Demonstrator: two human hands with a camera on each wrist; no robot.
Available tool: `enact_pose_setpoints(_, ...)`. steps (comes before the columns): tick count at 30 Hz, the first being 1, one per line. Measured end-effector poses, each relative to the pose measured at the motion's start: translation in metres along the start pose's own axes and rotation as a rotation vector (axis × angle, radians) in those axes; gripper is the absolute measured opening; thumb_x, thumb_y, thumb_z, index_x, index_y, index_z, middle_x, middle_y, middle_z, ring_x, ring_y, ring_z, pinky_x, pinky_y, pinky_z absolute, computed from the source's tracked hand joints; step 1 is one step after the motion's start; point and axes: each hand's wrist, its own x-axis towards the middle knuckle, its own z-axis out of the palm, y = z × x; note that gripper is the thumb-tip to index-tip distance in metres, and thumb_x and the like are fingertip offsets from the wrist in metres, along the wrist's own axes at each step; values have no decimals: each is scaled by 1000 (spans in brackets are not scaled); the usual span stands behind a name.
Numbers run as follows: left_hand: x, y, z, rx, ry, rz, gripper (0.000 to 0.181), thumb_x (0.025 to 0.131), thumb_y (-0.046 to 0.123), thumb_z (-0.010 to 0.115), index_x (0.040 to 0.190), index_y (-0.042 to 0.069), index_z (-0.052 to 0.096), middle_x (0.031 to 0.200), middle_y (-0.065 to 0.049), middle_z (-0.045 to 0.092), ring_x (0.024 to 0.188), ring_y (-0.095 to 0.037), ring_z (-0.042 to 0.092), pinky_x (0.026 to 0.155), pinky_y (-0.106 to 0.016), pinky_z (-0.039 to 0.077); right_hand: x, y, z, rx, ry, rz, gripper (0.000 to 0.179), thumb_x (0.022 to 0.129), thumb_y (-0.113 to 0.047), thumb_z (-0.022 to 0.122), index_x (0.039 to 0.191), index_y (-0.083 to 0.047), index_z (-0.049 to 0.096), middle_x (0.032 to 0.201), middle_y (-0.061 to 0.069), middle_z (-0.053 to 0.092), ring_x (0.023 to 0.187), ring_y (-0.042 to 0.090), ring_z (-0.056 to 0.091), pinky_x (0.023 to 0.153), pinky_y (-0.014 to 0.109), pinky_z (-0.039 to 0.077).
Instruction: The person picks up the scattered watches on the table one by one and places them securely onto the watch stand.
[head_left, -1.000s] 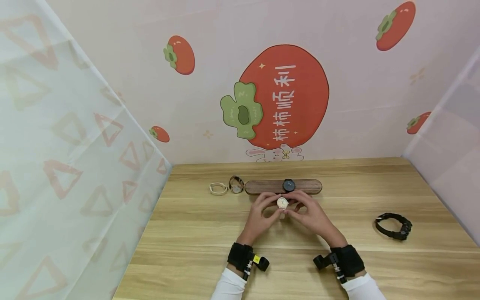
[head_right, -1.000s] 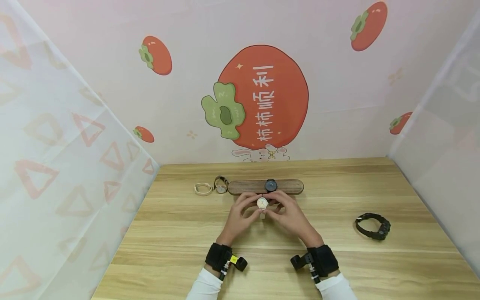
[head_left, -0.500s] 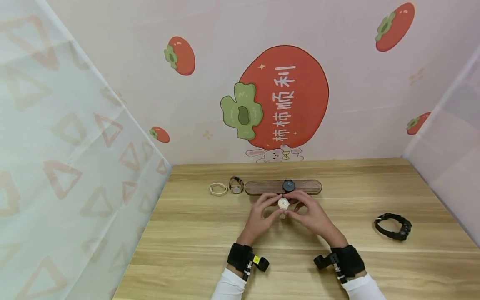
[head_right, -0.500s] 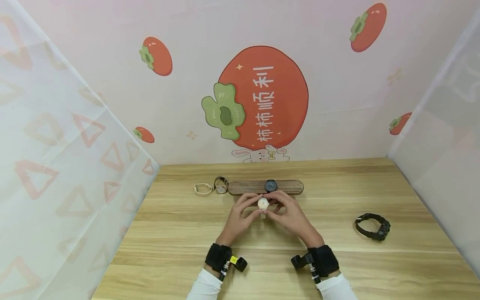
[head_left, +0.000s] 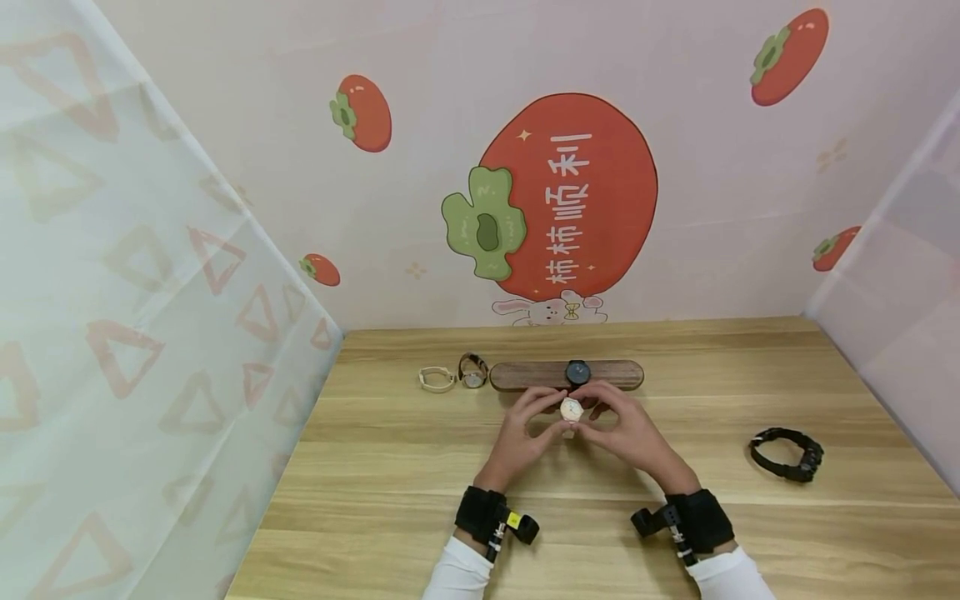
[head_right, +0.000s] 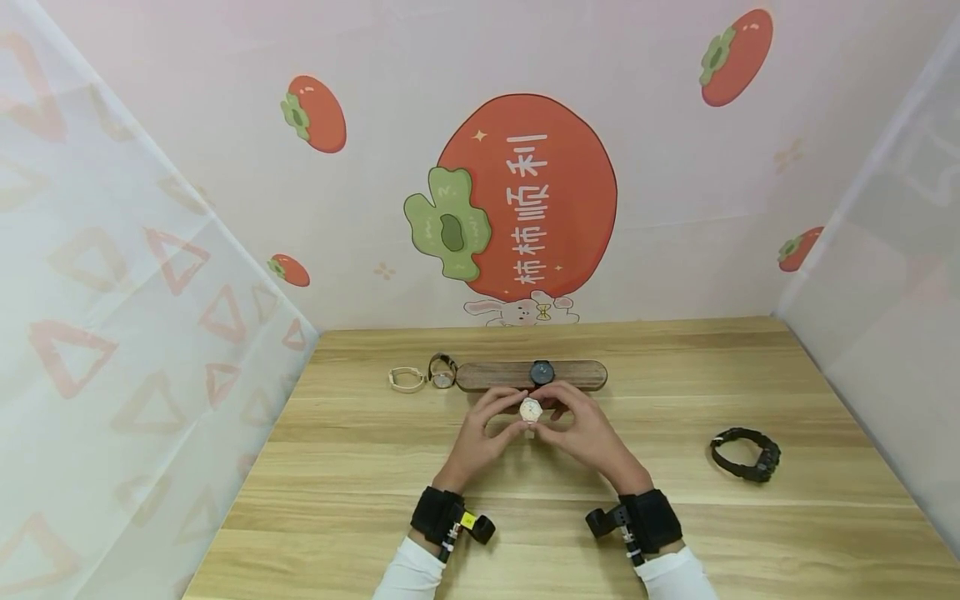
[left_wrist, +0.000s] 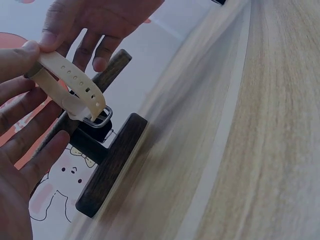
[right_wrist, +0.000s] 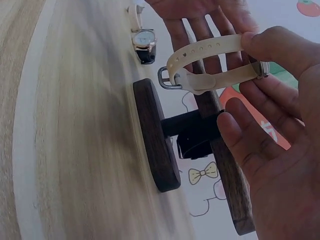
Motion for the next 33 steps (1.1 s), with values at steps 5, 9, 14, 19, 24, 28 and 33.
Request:
enact_pose_setpoints(5,1,2,-2,8,-2,-11,47,99,13,77,144,9,66,138,-10,63,129,-25,63,108,-35,59,-1,2,-2,3,6,-7,43,90,-6,86,129,-13,70,128,10,69,101,24,69,84,45,65)
enact_pose_setpoints(9,2,2,-4,43,18,-18,43,98,13,78,140,9,68,136,-9,66,129,-25,65,113,-39,56,-1,5,-6,11,25,-14,43,89,-5,86,129,-11,70,127,11,70,100,20,70,85,47,65)
enact_pose_setpoints(14,3,1,-9,79,52,-45,39,97,10,78,135,6,70,134,-9,69,127,-26,66,114,-42,55,-2,8,-13,16,35,7,45,90,-3,85,131,-10,69,126,9,70,103,16,70,89,50,65)
enact_pose_setpoints(19,4,1,-17,81,83,-61,36,99,6,75,134,5,70,134,-11,69,127,-30,65,109,-45,57,-3,11,-21,13,48,28,46,90,-1,84,133,-8,68,125,10,71,106,23,71,93,52,64)
enact_pose_setpoints(24,3,-3,-26,107,121,-55,34,102,11,72,135,6,70,134,-12,67,119,-34,65,100,-49,60,-4,13,-25,0,71,43,46,90,-2,85,133,-5,68,125,13,72,108,24,71,94,51,63)
enact_pose_setpoints(28,4,-5,-33,167,172,-41,33,100,11,75,132,5,72,130,-13,68,120,-32,63,101,-46,58,-4,15,-29,-10,80,24,47,89,0,85,134,-4,69,125,12,72,107,15,70,93,51,64)
enact_pose_setpoints(33,5,-10,-39,229,228,-41,33,97,9,79,128,2,73,128,-13,67,126,-31,58,108,-46,54,-3,20,-34,-25,85,-6,48,89,0,85,133,-5,68,124,10,72,104,11,70,91,46,65)
